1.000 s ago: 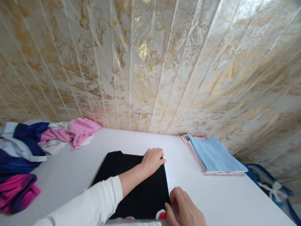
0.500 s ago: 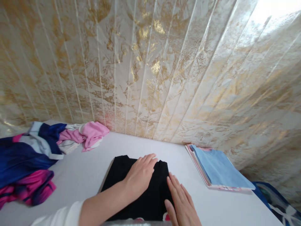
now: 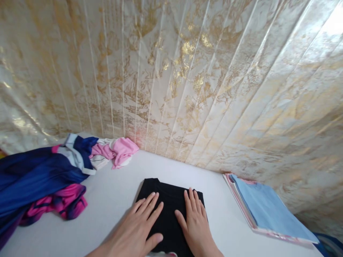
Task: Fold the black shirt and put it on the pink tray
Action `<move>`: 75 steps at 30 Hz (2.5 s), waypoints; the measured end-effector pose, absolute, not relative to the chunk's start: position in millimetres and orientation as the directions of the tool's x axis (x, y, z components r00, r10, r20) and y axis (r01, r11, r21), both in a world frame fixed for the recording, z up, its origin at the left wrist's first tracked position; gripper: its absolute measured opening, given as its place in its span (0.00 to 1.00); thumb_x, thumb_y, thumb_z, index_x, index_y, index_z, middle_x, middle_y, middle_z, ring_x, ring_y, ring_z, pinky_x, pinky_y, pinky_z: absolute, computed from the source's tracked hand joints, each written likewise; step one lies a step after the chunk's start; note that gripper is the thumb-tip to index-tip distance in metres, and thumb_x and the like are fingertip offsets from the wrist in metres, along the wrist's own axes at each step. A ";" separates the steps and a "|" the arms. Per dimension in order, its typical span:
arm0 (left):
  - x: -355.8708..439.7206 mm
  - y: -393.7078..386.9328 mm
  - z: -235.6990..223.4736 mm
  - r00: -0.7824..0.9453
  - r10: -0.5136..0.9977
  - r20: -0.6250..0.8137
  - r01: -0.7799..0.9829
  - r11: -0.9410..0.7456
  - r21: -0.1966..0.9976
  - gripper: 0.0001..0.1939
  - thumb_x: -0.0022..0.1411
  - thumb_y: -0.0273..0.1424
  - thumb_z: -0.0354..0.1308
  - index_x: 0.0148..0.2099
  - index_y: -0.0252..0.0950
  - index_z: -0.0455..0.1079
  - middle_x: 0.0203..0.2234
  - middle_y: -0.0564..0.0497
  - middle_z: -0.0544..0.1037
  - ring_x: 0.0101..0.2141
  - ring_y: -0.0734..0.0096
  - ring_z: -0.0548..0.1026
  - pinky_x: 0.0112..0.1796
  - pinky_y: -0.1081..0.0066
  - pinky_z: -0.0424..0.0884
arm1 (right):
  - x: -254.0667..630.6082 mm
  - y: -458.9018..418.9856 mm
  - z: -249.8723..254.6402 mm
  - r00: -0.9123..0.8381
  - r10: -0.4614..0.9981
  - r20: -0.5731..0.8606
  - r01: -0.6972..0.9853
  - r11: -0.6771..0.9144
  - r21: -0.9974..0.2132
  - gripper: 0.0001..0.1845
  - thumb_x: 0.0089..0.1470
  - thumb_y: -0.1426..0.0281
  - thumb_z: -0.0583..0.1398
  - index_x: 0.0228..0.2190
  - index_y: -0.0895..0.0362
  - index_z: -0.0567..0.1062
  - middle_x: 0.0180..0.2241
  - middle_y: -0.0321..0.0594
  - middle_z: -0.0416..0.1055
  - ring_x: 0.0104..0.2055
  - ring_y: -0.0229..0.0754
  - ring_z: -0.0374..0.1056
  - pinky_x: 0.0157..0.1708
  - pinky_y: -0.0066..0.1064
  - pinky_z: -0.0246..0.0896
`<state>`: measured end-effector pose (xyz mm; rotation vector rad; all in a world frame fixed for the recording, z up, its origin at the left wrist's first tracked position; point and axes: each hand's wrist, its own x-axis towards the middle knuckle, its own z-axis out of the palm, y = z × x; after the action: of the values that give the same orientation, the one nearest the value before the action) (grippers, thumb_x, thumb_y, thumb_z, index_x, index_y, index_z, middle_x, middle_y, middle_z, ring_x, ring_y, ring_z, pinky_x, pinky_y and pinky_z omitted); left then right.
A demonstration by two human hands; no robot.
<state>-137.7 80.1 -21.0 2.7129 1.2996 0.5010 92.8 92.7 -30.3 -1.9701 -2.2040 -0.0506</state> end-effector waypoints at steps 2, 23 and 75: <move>-137.1 78.7 -20.0 0.593 0.766 0.250 0.729 -0.642 0.238 0.31 0.67 0.44 0.52 0.68 0.45 0.49 0.65 0.47 0.53 0.62 0.54 0.56 0.57 0.55 0.59 | 91.8 92.6 -30.3 -0.140 0.974 0.176 0.983 0.159 -0.096 0.36 0.61 0.53 0.48 0.62 0.63 0.55 0.66 0.48 0.42 0.67 0.54 0.40 0.61 0.52 0.49; -177.3 51.8 -3.4 0.226 0.957 0.185 0.774 -0.291 0.563 0.05 0.62 0.29 0.52 0.32 0.39 0.62 0.35 0.52 0.67 0.38 0.63 0.65 0.38 0.66 0.60 | -15.9 180.2 10.5 -0.274 0.912 0.305 0.852 0.378 -0.363 0.07 0.53 0.66 0.62 0.28 0.56 0.73 0.31 0.45 0.70 0.38 0.52 0.64 0.41 0.43 0.60; -171.4 63.5 1.9 0.190 0.956 0.221 0.829 -0.277 0.486 0.12 0.63 0.25 0.50 0.27 0.36 0.68 0.33 0.51 0.70 0.39 0.62 0.66 0.39 0.61 0.58 | -21.9 174.8 -14.5 -0.389 0.815 0.431 0.661 0.572 -0.486 0.09 0.59 0.73 0.51 0.33 0.54 0.70 0.32 0.39 0.71 0.37 0.44 0.64 0.40 0.37 0.61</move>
<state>-171.4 63.5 1.9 2.2096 1.7056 0.7142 -21.9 174.8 -14.5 -1.1722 -2.1625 0.3100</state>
